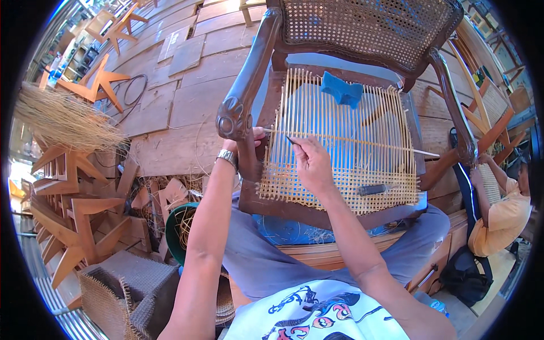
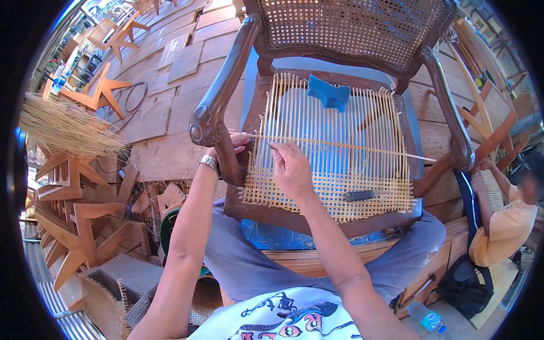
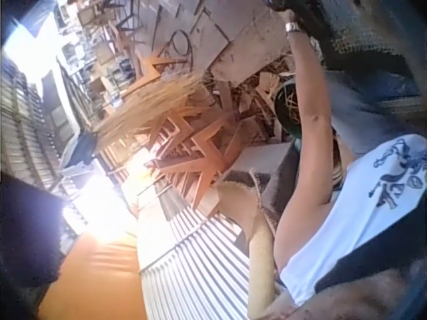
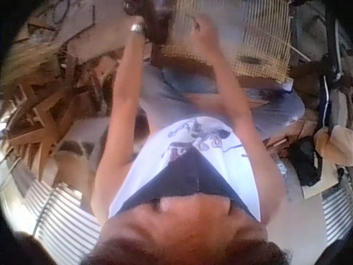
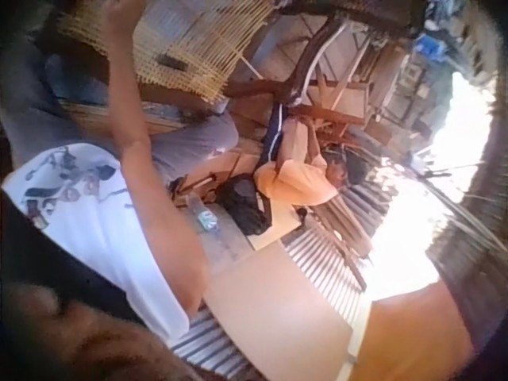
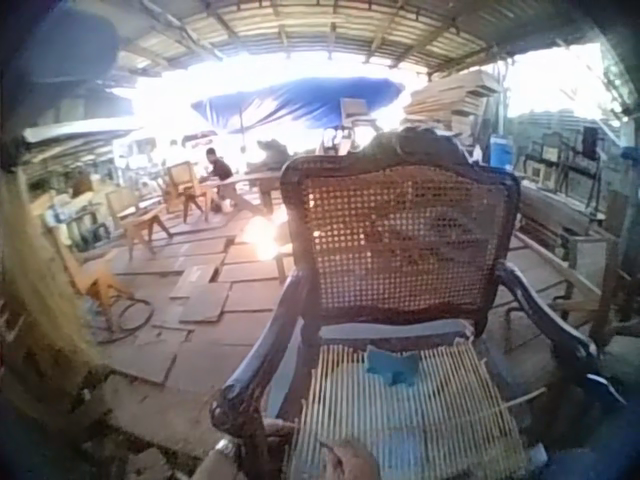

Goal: Weaving cane or rattan strips onto a wooden chair frame to repair the seat.

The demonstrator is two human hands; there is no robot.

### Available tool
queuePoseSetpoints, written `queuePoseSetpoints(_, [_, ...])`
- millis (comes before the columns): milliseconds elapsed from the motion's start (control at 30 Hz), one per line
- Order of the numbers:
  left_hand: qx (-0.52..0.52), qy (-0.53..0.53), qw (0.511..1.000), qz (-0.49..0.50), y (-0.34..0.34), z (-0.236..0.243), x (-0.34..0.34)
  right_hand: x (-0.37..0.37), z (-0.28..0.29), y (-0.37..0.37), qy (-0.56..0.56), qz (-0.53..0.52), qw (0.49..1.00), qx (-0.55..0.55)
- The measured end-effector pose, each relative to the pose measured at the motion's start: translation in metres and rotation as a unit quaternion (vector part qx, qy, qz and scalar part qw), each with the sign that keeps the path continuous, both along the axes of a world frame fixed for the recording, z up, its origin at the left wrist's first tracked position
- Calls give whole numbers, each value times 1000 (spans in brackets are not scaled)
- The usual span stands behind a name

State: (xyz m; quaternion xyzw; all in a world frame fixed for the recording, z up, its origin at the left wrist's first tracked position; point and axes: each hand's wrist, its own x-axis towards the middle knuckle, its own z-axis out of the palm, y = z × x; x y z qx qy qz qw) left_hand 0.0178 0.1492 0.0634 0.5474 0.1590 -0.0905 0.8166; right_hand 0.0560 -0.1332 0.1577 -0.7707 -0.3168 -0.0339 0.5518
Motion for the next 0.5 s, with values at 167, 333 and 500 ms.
queuePoseSetpoints(167, [25,84,990,114,-38,37,18,-6,-9,-15,31,-6,999,9])
queuePoseSetpoints(333, [133,67,983,109,-20,19,16,-5,-12,-17,33,-11,999,-21])
queuePoseSetpoints(500, [136,59,981,126,-50,43,21,10,-17,-15,51,-26,998,-6])
